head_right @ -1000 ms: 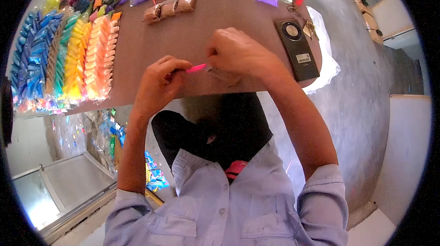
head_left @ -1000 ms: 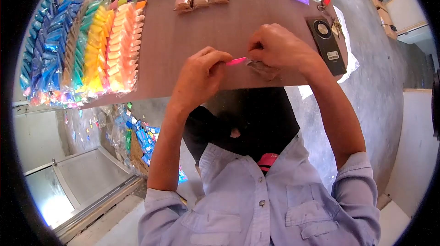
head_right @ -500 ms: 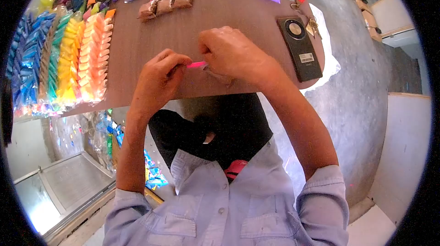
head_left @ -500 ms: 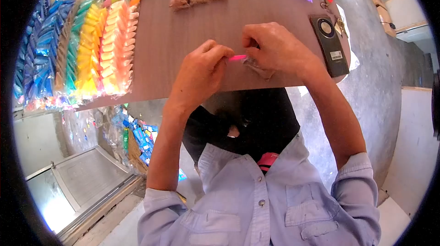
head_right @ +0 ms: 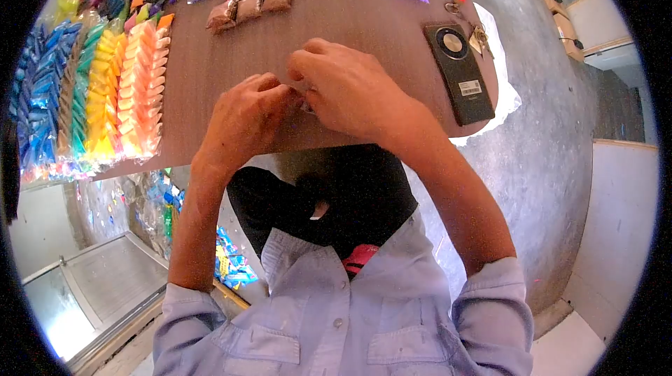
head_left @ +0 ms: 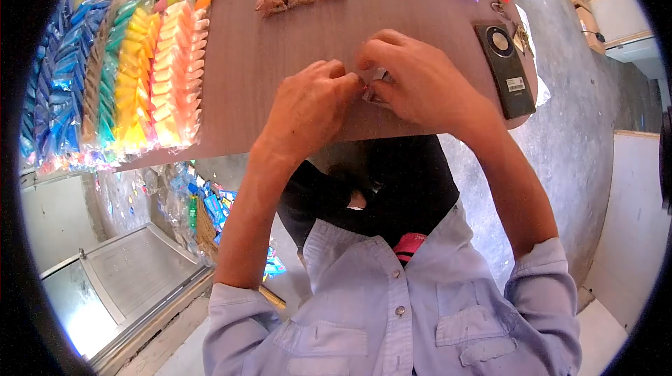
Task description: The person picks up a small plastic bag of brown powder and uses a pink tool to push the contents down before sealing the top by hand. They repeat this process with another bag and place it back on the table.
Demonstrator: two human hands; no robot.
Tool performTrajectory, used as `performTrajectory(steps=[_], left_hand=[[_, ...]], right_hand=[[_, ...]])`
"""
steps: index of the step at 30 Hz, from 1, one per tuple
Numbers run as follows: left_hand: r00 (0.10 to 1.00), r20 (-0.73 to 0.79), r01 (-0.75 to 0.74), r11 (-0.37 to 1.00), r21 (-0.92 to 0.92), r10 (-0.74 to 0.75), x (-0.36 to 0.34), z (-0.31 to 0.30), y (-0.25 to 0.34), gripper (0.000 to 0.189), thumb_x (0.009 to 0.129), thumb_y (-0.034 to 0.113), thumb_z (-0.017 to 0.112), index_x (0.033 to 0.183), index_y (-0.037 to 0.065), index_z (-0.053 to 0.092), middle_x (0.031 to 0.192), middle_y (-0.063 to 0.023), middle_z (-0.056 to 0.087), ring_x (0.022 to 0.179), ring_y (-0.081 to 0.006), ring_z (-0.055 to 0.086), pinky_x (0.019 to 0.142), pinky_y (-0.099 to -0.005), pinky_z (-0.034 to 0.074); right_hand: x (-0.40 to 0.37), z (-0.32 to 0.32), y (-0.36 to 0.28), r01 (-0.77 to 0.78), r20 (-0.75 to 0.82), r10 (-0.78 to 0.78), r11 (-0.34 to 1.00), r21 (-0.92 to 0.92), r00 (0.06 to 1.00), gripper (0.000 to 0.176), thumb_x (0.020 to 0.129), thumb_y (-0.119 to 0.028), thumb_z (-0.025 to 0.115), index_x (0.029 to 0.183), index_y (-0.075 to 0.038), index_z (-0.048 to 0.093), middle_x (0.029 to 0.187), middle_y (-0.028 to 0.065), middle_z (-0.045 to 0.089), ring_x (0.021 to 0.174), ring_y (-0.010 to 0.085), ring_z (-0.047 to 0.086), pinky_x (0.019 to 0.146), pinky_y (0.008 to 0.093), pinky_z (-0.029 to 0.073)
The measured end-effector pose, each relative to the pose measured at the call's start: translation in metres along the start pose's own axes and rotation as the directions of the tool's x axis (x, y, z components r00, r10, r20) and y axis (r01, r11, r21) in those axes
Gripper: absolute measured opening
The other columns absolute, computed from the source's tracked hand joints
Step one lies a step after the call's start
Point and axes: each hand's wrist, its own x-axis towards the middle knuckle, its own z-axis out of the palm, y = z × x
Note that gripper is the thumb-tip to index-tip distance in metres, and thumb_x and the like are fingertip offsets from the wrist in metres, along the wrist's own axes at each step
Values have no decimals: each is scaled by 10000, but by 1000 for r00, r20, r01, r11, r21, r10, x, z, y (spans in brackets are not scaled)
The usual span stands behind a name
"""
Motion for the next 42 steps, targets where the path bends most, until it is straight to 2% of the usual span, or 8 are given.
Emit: performTrajectory(steps=[2, 3, 5, 8, 11, 24, 26, 42], left_hand=[[999, -30, -32, 999, 5, 32, -1, 1, -2, 156, 961, 125, 664, 1097, 94, 735, 990, -118, 669, 983, -363, 684, 842, -478, 572], [999, -28, -28, 1000, 4, 28, -1, 0, -1, 156, 961, 125, 664, 1097, 94, 735, 990, -118, 669, 983, -363, 684, 842, -478, 572], [998, -38, -52, 997, 49, 53, 2, -4, 2, 98, 903, 88, 668, 973, 92, 736, 980, -97, 695, 1018, -318, 714, 822, -460, 602], [998, 4, -60, 997, 47, 59, 4, -2, -1, 178, 901, 102, 671, 1064, 83, 739, 983, -117, 677, 994, -363, 685, 855, -476, 573], [996, -19, -82, 996, 31, 82, 5, -2, 0, 138, 899, 108, 665, 1016, 73, 729, 966, -115, 674, 991, -363, 684, 856, -476, 571], [985, 62, -161, 987, 15, 160, 9, -11, 0, 100, 842, 104, 680, 923, 47, 693, 946, -121, 677, 989, -374, 679, 840, -485, 560], [979, 131, -155, 988, 4, 154, 9, -16, 3, 111, 830, 108, 701, 923, 48, 696, 946, -120, 683, 992, -373, 682, 856, -485, 564], [992, 89, -86, 995, -50, 90, 8, -9, -6, 125, 864, 110, 675, 959, 61, 738, 937, -140, 703, 965, -399, 692, 837, -504, 560]], right_hand=[[-13, 1, -13, -120, -136, 110, 991, -66, 985, 122, 912, -139, 732, 1003, -64, 701, 1191, 152, 708, 1108, 420, 677, 922, 517, 539], [-22, 6, -17, -119, -133, 110, 991, -64, 985, 122, 912, -139, 732, 1003, -64, 701, 1191, 152, 708, 1108, 420, 677, 922, 517, 539], [-41, 20, -17, -100, -286, 39, 974, -203, 957, 130, 915, -169, 751, 1016, -89, 731, 1166, 101, 716, 1126, 341, 683, 965, 488, 510], [-54, 41, -13, -76, -349, -13, 968, -241, 937, 139, 914, -196, 765, 1028, -116, 760, 1136, 54, 713, 1125, 287, 676, 1017, 472, 474], [-55, 48, -8, -54, -379, -45, 968, -246, 924, 114, 915, -190, 765, 1009, -126, 772, 1122, 46, 711, 1123, 280, 675, 1047, 479, 459], [-54, 42, 0, 4, -320, -83, 971, -240, 944, 53, 910, -160, 742, 946, -128, 764, 1152, 37, 720, 1199, 278, 662, 1086, 495, 444], [-53, 39, 3, 32, -287, -99, 973, -229, 953, 51, 916, -152, 729, 946, -130, 764, 1162, 35, 724, 1221, 284, 654, 1104, 497, 435], [-49, 37, 15, 120, -270, -148, 986, -119, 952, 57, 920, -175, 755, 920, -118, 759, 1132, 35, 723, 1181, 288, 657, 1083, 484, 452]])
